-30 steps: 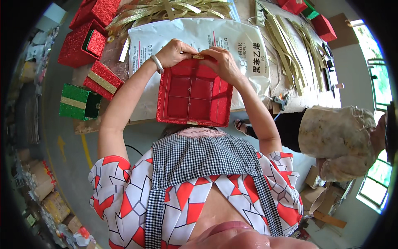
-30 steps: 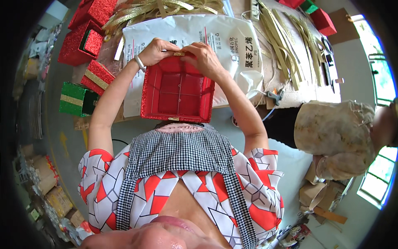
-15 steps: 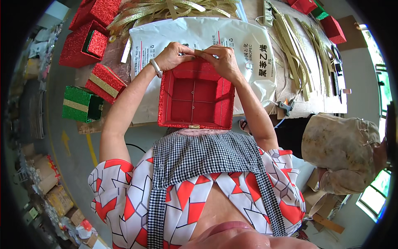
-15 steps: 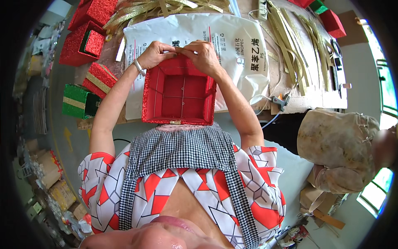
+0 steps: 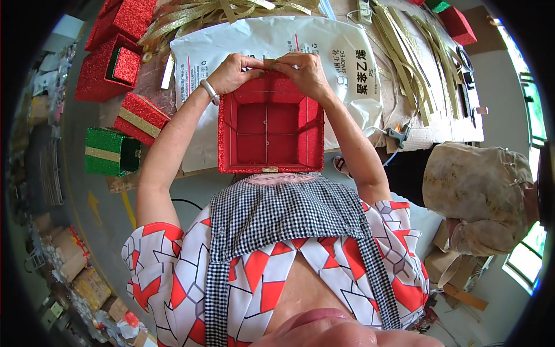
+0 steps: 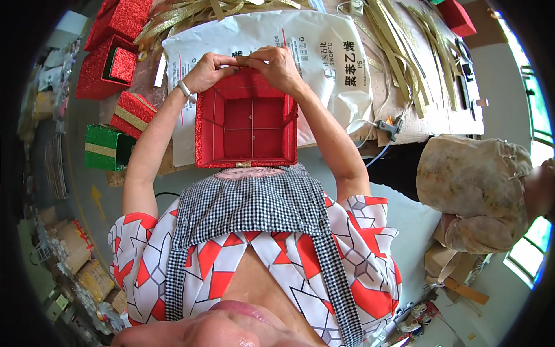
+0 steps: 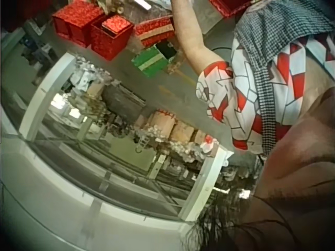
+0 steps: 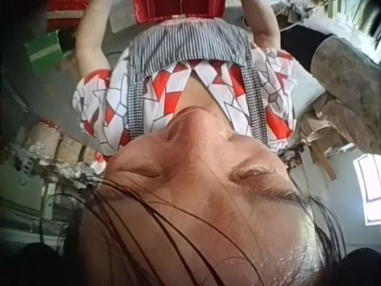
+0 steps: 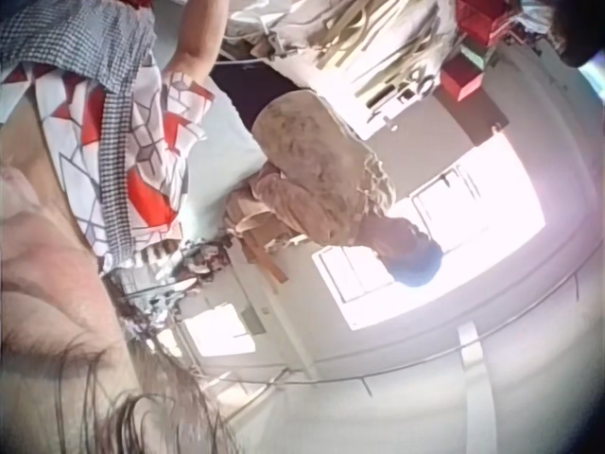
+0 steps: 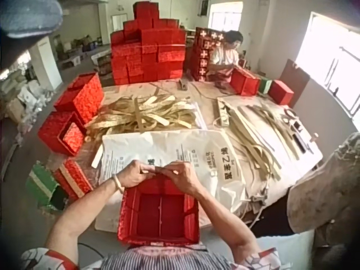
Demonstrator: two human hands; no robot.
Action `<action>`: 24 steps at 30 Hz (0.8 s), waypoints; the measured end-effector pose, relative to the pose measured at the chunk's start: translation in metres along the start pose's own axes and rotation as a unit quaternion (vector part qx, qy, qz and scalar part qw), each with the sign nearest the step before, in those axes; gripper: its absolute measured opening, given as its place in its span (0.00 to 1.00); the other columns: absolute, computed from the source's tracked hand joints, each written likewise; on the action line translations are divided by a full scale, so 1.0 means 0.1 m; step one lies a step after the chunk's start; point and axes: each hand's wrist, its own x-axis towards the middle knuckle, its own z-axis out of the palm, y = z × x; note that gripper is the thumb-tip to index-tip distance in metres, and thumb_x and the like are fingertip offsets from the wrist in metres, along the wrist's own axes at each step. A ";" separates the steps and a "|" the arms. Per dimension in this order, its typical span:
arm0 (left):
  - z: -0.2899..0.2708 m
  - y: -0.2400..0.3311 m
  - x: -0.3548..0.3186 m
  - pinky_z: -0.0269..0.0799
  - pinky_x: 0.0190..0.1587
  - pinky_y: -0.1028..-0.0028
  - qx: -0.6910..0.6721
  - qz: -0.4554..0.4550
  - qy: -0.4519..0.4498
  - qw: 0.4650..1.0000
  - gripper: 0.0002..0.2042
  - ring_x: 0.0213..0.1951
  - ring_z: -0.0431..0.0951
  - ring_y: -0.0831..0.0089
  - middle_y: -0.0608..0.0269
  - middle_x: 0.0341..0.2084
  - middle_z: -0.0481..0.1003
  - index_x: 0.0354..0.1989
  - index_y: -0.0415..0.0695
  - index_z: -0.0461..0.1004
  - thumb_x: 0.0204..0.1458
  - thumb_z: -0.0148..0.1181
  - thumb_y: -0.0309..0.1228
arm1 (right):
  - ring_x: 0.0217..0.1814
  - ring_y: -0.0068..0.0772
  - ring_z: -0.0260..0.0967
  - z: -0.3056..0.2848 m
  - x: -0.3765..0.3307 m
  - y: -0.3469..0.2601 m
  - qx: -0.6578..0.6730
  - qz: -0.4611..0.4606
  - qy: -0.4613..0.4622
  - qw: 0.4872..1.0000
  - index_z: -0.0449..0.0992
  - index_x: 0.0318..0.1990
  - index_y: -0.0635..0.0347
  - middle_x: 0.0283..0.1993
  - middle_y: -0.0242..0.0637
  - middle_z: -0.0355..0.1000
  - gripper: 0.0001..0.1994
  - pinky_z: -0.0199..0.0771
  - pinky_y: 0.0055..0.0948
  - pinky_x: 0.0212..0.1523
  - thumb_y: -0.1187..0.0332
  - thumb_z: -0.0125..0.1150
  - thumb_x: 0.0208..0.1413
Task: Applying glue to gold ribbons and attaching them to red glittery gift boxes to complete the product assembly.
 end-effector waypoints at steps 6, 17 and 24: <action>0.03 0.02 -0.01 0.70 0.43 0.76 0.025 0.010 0.005 1.000 0.12 0.35 0.78 0.74 0.57 0.35 0.78 0.41 0.43 0.77 0.47 0.57 0.22 | 0.30 0.40 0.73 0.01 -0.01 0.02 -0.006 -0.039 0.013 0.999 0.79 0.30 0.61 0.29 0.42 0.75 0.05 0.72 0.31 0.32 0.72 0.61 0.45; 0.08 0.00 -0.04 0.71 0.42 0.74 0.039 0.029 0.020 0.999 0.11 0.35 0.78 0.69 0.54 0.34 0.78 0.42 0.40 0.75 0.48 0.56 0.22 | 0.30 0.40 0.73 0.00 -0.03 0.04 -0.002 -0.039 0.022 0.999 0.79 0.31 0.61 0.28 0.43 0.75 0.05 0.73 0.31 0.33 0.72 0.62 0.45; 0.15 -0.05 0.06 0.72 0.39 0.71 0.129 0.067 0.024 0.989 0.09 0.36 0.78 0.63 0.49 0.34 0.76 0.39 0.36 0.75 0.50 0.54 0.25 | 0.29 0.40 0.72 -0.05 -0.11 0.14 0.003 -0.100 0.057 0.993 0.80 0.29 0.59 0.27 0.44 0.74 0.06 0.73 0.34 0.34 0.69 0.60 0.44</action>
